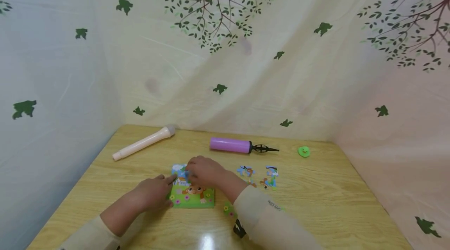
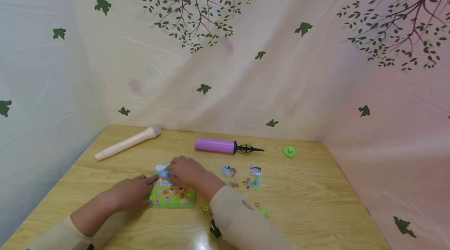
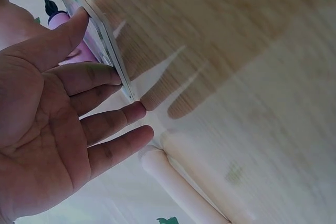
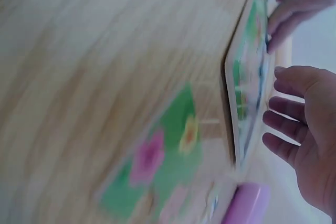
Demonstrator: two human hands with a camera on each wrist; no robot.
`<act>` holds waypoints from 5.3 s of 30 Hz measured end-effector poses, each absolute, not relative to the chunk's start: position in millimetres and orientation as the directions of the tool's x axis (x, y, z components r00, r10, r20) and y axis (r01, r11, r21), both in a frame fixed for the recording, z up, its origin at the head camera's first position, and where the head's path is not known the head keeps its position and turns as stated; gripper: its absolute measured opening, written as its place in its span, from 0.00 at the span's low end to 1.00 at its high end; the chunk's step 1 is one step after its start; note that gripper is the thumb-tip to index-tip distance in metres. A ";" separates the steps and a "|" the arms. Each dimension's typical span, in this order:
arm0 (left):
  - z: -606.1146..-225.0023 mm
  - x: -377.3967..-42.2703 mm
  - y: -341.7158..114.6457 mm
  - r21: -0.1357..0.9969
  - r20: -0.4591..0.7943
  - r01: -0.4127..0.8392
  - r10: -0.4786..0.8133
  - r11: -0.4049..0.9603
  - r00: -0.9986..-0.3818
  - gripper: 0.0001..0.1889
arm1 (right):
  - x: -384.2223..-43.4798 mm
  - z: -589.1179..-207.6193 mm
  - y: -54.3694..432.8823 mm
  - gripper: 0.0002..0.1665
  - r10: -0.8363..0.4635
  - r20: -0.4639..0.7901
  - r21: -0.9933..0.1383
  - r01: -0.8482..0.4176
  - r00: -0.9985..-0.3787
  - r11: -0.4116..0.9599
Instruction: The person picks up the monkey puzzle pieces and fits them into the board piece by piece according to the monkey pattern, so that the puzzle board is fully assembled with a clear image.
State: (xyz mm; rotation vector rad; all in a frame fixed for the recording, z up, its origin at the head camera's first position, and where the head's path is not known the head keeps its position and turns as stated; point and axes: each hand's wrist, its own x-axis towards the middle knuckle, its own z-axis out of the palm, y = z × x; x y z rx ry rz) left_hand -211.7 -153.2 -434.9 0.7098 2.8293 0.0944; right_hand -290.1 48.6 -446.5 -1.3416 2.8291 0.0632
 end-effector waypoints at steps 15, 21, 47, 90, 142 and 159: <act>-432.9 -210.3 -151.4 0.112 -0.216 0.459 0.472 0.882 -0.855 0.41 | -307.4 -430.7 150.4 0.19 -0.646 -0.002 -0.079 -0.644 -0.763 0.761; -434.2 -211.6 -150.9 0.104 -0.236 0.453 0.465 0.885 -0.854 0.40 | -310.0 -429.3 184.1 0.20 -0.547 -0.083 -0.133 -0.535 -0.833 0.834; -429.6 -208.7 -151.1 0.115 -0.217 0.455 0.469 0.883 -0.856 0.39 | -308.3 -447.0 216.1 0.16 -0.579 -0.098 -0.033 -0.579 -0.809 0.814; -434.0 -213.8 -150.8 0.091 -0.263 0.434 0.442 0.896 -0.857 0.39 | -300.3 -448.7 63.1 0.11 -0.736 -0.062 0.123 -0.737 -0.674 0.664; -429.9 -212.8 -150.1 0.100 -0.262 0.438 0.448 0.893 -0.854 0.39 | -280.7 -448.4 68.6 0.15 -0.840 0.006 0.164 -0.828 -0.543 0.536; -429.5 -210.7 -151.1 0.113 -0.261 0.444 0.458 0.889 -0.850 0.37 | -301.7 -421.4 164.1 0.18 -0.725 0.088 -0.006 -0.729 -0.683 0.685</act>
